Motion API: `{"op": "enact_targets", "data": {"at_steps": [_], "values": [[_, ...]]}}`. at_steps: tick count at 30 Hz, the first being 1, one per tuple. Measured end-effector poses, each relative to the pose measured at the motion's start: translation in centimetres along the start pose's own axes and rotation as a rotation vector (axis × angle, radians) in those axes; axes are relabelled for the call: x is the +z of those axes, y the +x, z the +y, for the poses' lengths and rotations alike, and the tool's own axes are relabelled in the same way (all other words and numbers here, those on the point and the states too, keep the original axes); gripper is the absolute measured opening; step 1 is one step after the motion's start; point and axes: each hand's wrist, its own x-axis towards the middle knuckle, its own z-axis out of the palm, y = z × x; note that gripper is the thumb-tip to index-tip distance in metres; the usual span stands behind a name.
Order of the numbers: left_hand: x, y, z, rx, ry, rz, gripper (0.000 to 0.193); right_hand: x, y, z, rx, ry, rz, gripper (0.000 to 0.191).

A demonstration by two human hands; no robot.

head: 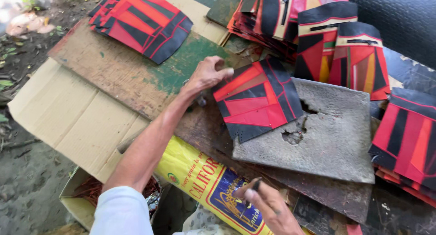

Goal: The person places a red and black fabric panel on a stone slab, positions a metal punch on its edge, and strikes the punch with a ball-peen hammer to pierce holes. They move finished panels onto a growing stack, pick up new panels, and repeat the punching along each edge.

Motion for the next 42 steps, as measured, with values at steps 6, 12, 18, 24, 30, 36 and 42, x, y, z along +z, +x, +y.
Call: {"op": "enact_targets", "data": {"at_steps": [6,12,18,24,30,36,42], "values": [[-4.7,-4.0,8.4,-0.246,-0.728,-0.676,0.055,-4.2,-3.0,3.3,-0.194,0.272,0.286,0.033],[-1.9,-8.4,24.8,0.026,-0.818,-0.659,0.048,-9.0,-6.7,2.7,-0.322,0.315,0.677,0.036],[9.6,-4.2,33.2,0.479,-1.006,-0.498,0.042,-13.5,-9.5,3.6,-0.460,0.449,0.997,0.036],[26.8,-2.4,29.8,0.193,-0.765,-0.624,0.028,-20.1,-11.2,7.0,-0.582,0.658,1.381,0.030],[32.0,-5.3,25.0,0.209,-0.124,-0.277,0.053,-24.6,-10.7,9.1,-0.662,0.817,1.322,0.030],[33.3,-6.9,25.4,0.371,-0.094,-0.128,0.056,-26.7,-9.4,9.1,-0.687,0.680,1.243,0.030],[29.7,-6.9,24.5,0.471,-0.275,-0.103,0.061,-22.0,-9.2,6.4,-0.401,0.275,1.405,0.031]]}}
